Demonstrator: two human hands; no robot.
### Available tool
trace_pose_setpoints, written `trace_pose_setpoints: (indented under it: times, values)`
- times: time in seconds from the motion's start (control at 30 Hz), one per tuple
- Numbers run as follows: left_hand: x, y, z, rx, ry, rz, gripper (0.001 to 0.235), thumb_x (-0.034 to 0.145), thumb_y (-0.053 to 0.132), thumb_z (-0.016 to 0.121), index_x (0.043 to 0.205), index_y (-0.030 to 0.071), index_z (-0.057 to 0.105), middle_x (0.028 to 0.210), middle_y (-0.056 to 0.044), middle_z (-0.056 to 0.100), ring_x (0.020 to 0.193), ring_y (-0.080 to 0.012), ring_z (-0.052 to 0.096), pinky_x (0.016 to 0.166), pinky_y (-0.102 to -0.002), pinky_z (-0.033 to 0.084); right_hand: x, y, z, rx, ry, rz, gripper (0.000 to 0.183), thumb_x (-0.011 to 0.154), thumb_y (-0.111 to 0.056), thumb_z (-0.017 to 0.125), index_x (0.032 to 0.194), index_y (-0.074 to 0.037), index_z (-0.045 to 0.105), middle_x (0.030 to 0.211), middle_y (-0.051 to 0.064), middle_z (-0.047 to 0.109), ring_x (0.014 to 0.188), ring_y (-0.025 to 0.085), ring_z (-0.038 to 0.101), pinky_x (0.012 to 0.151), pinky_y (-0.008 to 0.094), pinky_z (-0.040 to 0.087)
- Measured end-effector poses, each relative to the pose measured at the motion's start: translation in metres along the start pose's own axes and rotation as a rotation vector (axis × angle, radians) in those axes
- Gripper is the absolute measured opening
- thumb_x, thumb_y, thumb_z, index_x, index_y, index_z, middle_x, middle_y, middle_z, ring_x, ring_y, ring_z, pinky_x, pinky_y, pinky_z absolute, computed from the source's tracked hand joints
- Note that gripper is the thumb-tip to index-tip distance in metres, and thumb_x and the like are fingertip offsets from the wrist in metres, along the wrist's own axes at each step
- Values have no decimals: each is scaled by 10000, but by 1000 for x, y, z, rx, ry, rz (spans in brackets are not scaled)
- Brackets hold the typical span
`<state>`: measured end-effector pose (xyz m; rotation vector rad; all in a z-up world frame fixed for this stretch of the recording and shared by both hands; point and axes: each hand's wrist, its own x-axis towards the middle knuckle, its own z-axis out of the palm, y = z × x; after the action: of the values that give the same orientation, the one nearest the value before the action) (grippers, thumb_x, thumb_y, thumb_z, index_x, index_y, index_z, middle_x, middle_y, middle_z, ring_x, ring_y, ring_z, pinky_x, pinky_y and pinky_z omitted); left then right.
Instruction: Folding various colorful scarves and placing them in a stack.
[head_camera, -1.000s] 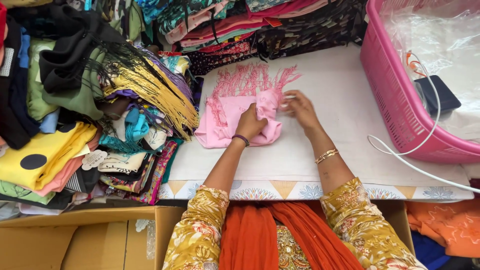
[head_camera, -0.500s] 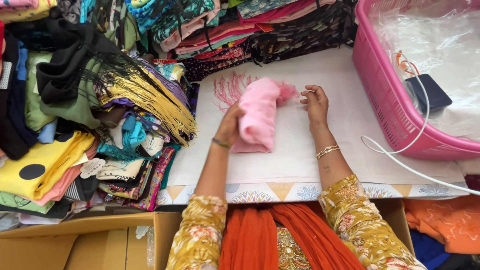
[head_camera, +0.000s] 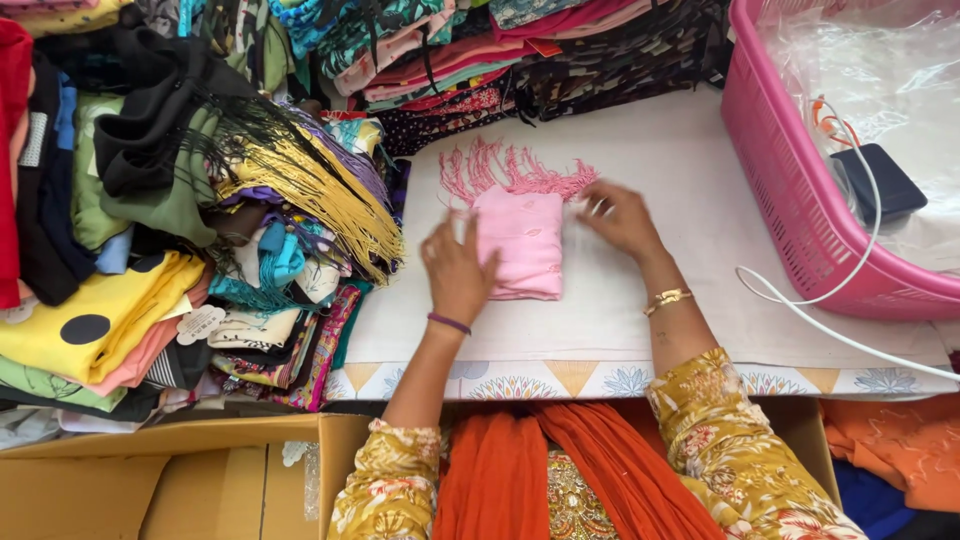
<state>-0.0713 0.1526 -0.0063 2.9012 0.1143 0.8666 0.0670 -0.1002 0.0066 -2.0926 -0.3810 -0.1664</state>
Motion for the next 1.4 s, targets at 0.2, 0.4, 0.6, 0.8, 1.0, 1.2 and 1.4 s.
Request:
trace_pose_setpoints:
  times: [0.2,0.4,0.6,0.8,1.0,1.2,1.4]
  values:
    - [-14,31,-7,-280,-350,146,1126,738,718,728,1509,9,316,1520,-254,402,1413,-405,386,1146,-641,203,-27,-48,3,-231,-507,-535,738,569,-92,811,1296,-135,691,1259,154,586,1174,351,522,968,451,454]
    - [-19,45,-3,-220,-175,105,1042,750,518,778,1554,13,350,1357,-262,574,1268,-405,554,1069,-549,405,-14,13,51,-235,-389,-596,342,830,-134,698,1169,-92,677,1298,84,681,1256,279,568,1058,444,448]
    - [53,-2,39,-533,-284,58,429,912,165,642,1338,116,654,1019,-173,749,912,-346,725,822,-467,570,-12,-14,34,195,-114,-234,297,984,-234,672,1210,-44,639,1134,90,712,1081,229,681,830,322,554]
    - [198,-40,-62,-930,-561,120,265,993,143,606,1229,70,701,1081,-45,757,945,-146,686,857,-307,571,2,5,5,204,261,-75,221,972,-217,707,1109,-45,686,1025,49,738,910,132,704,780,282,525]
    - [251,-26,-131,-835,-544,311,229,1034,165,635,1203,16,677,975,-1,705,865,-73,591,773,-259,508,12,29,12,354,269,36,254,1065,-292,616,1077,-53,702,955,20,740,872,105,661,800,258,522]
    - [254,-10,-154,-818,-588,370,218,1029,149,631,1192,10,669,958,14,687,852,-61,576,767,-251,503,12,24,14,382,259,12,309,1071,-340,590,1079,-52,702,941,11,736,875,82,660,818,254,540]
    - [262,-34,-164,-931,-575,317,204,1053,133,661,1208,3,681,1009,29,685,906,-63,596,817,-253,518,10,23,15,275,224,81,272,1037,-337,654,1047,-74,723,918,-7,739,801,76,636,737,250,508]
